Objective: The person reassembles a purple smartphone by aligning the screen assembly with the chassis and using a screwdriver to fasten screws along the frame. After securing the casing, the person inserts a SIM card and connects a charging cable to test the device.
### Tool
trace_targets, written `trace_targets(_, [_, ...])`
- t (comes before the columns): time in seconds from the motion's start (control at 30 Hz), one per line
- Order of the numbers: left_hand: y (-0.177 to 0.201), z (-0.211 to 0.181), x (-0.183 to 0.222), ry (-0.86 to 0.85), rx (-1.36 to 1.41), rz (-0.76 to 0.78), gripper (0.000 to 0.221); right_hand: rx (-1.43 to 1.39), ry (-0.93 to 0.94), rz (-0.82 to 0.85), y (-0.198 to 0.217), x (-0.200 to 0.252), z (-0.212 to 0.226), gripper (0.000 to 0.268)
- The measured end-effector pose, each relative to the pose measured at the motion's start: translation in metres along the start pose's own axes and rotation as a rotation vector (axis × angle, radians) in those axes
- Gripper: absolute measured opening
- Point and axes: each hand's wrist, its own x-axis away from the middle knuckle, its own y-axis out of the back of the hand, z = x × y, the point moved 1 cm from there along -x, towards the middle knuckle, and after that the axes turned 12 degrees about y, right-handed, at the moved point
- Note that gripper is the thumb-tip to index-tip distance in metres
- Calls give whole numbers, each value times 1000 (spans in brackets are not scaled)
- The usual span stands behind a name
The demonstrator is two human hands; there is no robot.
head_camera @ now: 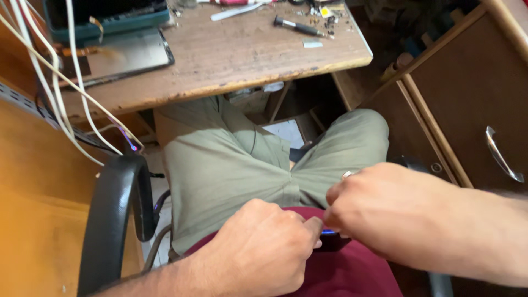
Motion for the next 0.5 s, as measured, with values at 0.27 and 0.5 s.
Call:
trace_targets(0.27, [1, 8, 0, -1, 32, 9, 16, -62, 69, -44, -9, -8, -3, 20])
trace_targets(0.5, [6, 10, 1, 15, 86, -29, 24, -667, -365, -427, -32, 9, -15, 26])
